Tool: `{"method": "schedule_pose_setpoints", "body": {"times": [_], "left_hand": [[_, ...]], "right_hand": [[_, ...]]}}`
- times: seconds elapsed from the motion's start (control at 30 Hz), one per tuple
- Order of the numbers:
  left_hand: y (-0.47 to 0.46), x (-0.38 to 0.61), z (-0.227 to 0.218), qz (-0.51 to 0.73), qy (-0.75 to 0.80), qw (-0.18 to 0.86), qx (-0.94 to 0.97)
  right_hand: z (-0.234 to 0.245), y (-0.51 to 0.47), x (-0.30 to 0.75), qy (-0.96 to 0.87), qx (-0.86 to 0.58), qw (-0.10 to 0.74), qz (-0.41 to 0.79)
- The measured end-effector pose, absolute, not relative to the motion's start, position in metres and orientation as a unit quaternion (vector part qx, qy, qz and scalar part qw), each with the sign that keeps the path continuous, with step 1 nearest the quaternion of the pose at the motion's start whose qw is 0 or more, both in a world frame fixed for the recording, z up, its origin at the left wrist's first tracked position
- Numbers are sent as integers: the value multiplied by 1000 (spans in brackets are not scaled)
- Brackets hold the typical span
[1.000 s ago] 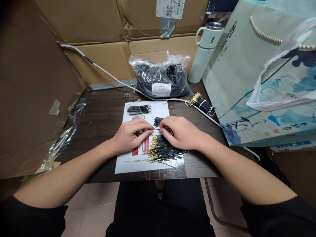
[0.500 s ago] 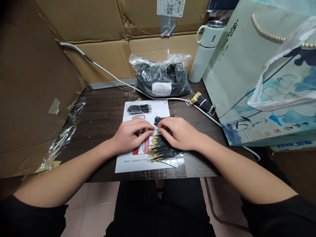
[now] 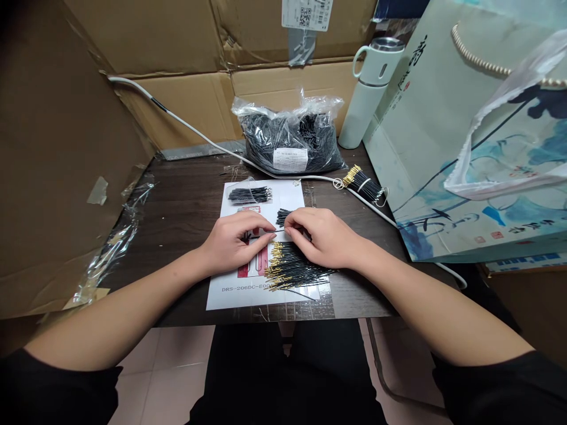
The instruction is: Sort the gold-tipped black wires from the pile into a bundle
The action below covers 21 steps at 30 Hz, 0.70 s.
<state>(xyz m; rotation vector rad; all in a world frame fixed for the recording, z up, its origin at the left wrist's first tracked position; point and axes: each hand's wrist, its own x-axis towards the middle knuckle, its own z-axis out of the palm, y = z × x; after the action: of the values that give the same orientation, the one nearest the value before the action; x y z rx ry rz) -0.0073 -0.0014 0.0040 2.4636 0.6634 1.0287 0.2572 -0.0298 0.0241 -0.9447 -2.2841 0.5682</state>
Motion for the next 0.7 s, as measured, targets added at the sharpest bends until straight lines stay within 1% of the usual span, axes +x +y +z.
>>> {"method": "schedule_pose_setpoints", "body": {"times": [0.7], "left_hand": [[-2, -7, 5, 362, 245, 190, 879]], "right_hand": [[21, -29, 259, -858, -353, 303, 219]]}}
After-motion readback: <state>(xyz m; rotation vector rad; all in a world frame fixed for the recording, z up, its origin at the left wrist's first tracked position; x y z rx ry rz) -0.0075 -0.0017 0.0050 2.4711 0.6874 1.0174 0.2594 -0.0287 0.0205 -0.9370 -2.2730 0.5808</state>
